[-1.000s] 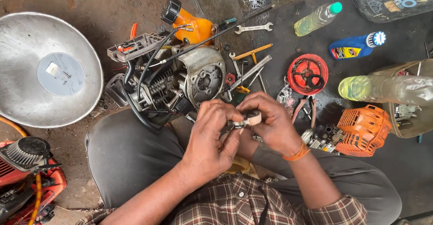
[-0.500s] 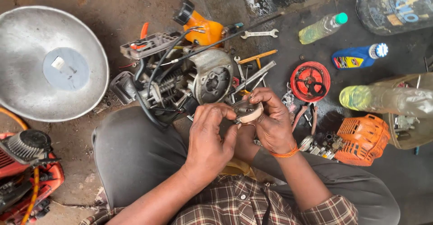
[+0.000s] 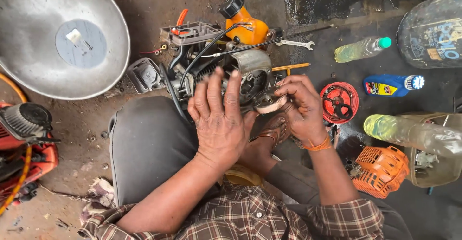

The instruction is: The person pours oil into a small engine and disassembles the clutch assembly by hand. After reassembling the clutch components using a screwdriver and wrench, the person counts paper currency.

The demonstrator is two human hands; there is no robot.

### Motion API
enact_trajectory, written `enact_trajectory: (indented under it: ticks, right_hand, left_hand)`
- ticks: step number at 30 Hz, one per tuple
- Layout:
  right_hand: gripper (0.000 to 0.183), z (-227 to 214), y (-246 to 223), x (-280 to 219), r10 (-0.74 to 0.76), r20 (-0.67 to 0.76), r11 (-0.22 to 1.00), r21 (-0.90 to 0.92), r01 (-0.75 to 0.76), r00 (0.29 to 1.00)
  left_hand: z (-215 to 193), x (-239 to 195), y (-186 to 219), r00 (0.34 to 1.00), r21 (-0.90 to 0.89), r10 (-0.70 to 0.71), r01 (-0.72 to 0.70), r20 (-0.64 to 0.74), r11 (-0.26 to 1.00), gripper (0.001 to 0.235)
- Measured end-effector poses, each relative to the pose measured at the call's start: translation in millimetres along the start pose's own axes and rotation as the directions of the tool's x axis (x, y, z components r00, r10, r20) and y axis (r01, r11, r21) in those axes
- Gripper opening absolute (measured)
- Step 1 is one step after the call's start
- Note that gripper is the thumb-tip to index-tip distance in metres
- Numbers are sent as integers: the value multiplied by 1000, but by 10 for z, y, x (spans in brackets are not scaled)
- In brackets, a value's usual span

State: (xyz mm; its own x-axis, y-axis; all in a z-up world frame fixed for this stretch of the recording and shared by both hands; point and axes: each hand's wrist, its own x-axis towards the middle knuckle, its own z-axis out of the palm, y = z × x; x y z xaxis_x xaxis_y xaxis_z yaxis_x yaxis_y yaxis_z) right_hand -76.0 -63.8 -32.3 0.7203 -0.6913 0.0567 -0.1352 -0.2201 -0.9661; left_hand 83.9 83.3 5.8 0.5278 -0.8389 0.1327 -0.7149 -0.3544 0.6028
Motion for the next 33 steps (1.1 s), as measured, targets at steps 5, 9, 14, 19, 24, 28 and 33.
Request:
enact_trajectory:
  ticks: [5,9,14,19,24,28,33]
  right_hand:
    - [36,-78,-374,223,-62,160,940,-324,112,985]
    - [40,-128,-465,355,-102,285,874,-432,223,953]
    - [43,-147,-519,496,-111,367,825,-484,292,924]
    - [48,-141,-642,648,-129,488,772,-497,396,864]
    - [51,-73,-684,712,-31,532,782,-514,351,846]
    - [53,-10,-703,756,9,534,769,-544,336,845]
    - [50,39,-704,764,-31,526,763,-537,360,850]
  left_hand:
    - [138,-42,-73,997,64,-8,12,-72,998,114]
    - [189,-62,-109,998,101,-5,10,-58,995,113]
    - [196,-31,-119,997,125,-23,32,-72,992,111]
    - [203,-3,-99,995,-14,-91,91,-44,996,112]
    - [206,-3,-125,991,79,-130,127,37,989,110]
    - [216,-5,-140,992,-41,-124,125,34,991,112]
    - [272,-24,-149,995,1,-102,102,-3,995,104]
